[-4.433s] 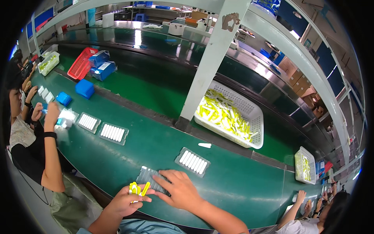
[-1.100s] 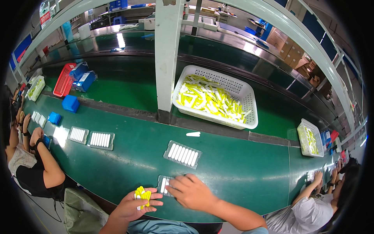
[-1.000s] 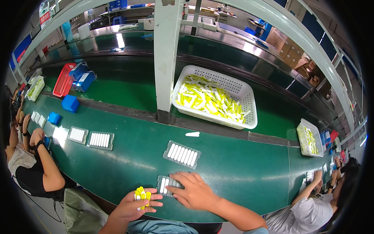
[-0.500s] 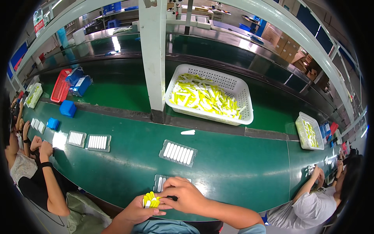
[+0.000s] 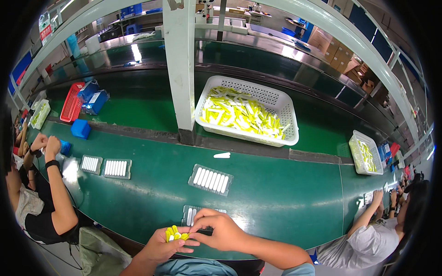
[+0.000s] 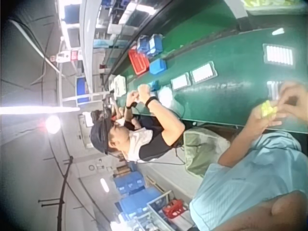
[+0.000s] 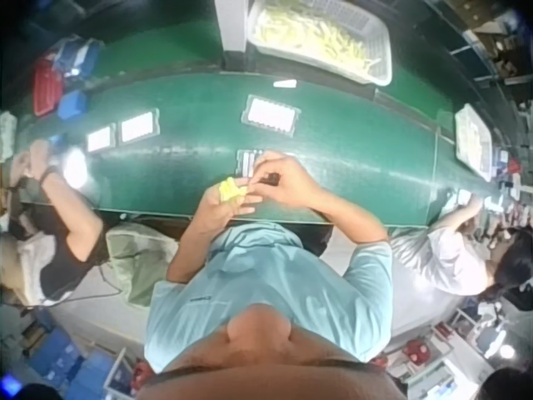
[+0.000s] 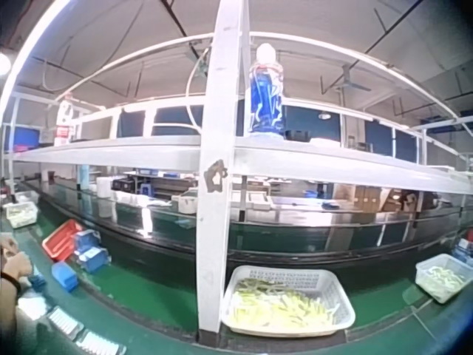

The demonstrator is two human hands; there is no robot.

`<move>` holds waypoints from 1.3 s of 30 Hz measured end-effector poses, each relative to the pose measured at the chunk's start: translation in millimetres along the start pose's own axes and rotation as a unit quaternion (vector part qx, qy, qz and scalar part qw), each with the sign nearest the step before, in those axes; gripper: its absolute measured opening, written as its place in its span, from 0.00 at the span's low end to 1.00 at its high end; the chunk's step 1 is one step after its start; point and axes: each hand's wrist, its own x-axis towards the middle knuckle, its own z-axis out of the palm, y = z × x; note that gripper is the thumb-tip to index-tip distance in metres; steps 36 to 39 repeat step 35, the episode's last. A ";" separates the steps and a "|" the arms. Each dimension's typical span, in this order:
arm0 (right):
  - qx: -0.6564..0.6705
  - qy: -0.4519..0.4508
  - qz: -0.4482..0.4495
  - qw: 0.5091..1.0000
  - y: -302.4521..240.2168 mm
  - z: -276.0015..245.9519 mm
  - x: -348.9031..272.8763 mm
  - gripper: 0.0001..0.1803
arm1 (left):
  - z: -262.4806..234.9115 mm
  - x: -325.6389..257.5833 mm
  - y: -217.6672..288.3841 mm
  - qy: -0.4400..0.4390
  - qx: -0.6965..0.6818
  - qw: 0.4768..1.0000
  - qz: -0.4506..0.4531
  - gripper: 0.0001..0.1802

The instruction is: The person assembles small plastic components into clear plastic strips by hand, taking the parts from bins and placing them into plastic trays.

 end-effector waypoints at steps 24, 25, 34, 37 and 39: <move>0.027 0.050 0.009 0.998 1.4 12.5 -14.4 0.05 | -6.5 4.2 -9.3 0.065 -0.060 0.994 0.068 0.20; 0.027 0.051 0.008 0.998 1.1 12.7 -14.4 0.05 | -6.2 5.2 -8.7 0.079 -0.058 0.992 0.083 0.20; -0.060 0.014 -0.007 0.998 -10.6 2.2 -13.2 0.04 | -7.3 4.9 -6.0 0.068 -0.050 0.992 0.096 0.21; -0.058 0.027 -0.005 0.998 -8.4 -1.1 -12.3 0.05 | -8.7 5.2 -6.4 0.071 -0.039 0.993 0.081 0.22; -0.058 0.027 -0.005 0.998 -8.4 -1.1 -12.3 0.05 | -8.7 5.2 -6.4 0.071 -0.039 0.993 0.081 0.22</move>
